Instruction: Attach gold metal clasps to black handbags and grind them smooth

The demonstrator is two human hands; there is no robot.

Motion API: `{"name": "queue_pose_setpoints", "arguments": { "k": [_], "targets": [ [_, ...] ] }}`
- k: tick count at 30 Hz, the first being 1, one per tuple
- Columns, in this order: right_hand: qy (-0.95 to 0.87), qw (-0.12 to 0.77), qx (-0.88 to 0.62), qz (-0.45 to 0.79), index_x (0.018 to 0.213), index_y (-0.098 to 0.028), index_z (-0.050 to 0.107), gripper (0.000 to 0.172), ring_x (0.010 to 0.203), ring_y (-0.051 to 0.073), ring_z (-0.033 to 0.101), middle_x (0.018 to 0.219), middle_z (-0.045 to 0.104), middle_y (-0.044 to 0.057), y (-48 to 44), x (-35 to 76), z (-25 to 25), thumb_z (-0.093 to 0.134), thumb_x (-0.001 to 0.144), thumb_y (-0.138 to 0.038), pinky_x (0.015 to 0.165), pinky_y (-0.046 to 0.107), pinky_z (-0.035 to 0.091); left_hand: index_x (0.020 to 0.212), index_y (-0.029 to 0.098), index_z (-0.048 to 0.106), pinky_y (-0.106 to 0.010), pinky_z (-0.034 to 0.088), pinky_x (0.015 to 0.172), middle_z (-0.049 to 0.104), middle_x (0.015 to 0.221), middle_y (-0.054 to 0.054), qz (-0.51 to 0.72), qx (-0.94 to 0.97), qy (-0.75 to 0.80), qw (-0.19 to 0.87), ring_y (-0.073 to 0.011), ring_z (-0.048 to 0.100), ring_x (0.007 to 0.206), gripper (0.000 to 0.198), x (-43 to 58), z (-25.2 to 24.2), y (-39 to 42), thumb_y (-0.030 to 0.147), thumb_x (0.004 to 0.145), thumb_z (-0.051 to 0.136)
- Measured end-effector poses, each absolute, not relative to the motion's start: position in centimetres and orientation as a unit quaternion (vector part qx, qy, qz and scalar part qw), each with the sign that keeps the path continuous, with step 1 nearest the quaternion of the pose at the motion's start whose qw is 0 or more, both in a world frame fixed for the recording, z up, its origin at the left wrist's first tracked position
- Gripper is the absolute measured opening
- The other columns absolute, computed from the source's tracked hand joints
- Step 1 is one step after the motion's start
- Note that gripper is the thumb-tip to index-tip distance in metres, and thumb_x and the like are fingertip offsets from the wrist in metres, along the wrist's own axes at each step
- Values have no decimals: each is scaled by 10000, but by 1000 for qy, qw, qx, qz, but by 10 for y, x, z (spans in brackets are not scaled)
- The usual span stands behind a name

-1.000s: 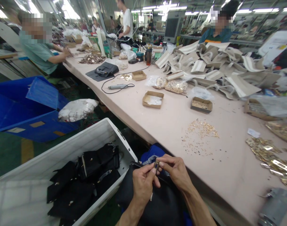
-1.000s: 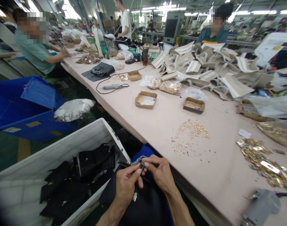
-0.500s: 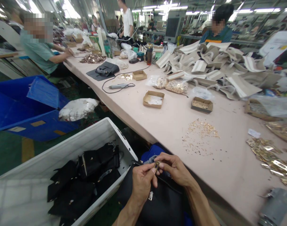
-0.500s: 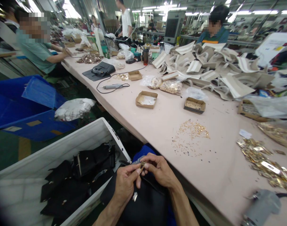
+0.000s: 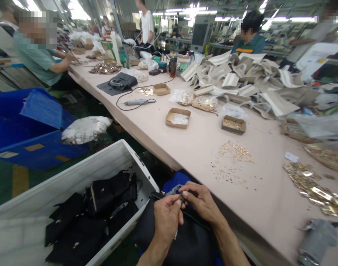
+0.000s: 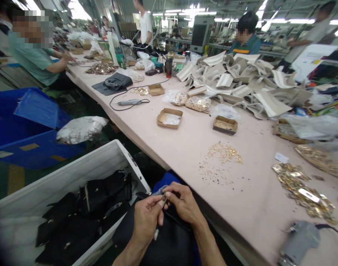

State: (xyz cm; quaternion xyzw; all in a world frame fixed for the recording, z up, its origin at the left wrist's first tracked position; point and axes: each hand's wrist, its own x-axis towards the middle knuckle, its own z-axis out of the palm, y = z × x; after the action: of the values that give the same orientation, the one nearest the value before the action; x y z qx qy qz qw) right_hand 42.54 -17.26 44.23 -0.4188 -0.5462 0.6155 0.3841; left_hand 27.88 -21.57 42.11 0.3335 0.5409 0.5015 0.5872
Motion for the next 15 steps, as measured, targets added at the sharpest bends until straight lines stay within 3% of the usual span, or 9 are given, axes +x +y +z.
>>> {"name": "queue_pose_setpoints", "arguments": {
  "k": [4,8,11,15],
  "targets": [
    [-577,392,-501,513,806,-184,743,143,634,123,618,786,640,-5,-177,414,451,660,915,-223,590,241,453,939,98,775,-180,374,388,587,408,26,496,336,577,555,-93,481,331,355,278,417,-218,428,807,774],
    [-599,412,-541,424,749,-189,750,151,669,128,602,741,668,-10,-176,408,450,662,842,-108,627,246,424,976,100,784,-249,492,394,633,436,3,459,341,583,577,-162,566,367,551,276,415,-212,570,692,830],
    [-599,434,-535,407,746,-194,765,162,683,141,608,731,677,-5,-175,408,449,661,817,-92,658,259,437,1025,102,783,-251,430,293,676,484,-18,428,341,591,592,-167,535,319,703,274,415,-211,670,615,833],
    [-583,446,-535,419,729,-191,768,139,660,141,605,710,669,-1,-177,408,447,680,811,-121,622,255,430,1110,99,764,-225,361,239,634,443,-2,391,360,597,601,-155,484,304,754,268,405,-213,719,682,776]
  ]
}}
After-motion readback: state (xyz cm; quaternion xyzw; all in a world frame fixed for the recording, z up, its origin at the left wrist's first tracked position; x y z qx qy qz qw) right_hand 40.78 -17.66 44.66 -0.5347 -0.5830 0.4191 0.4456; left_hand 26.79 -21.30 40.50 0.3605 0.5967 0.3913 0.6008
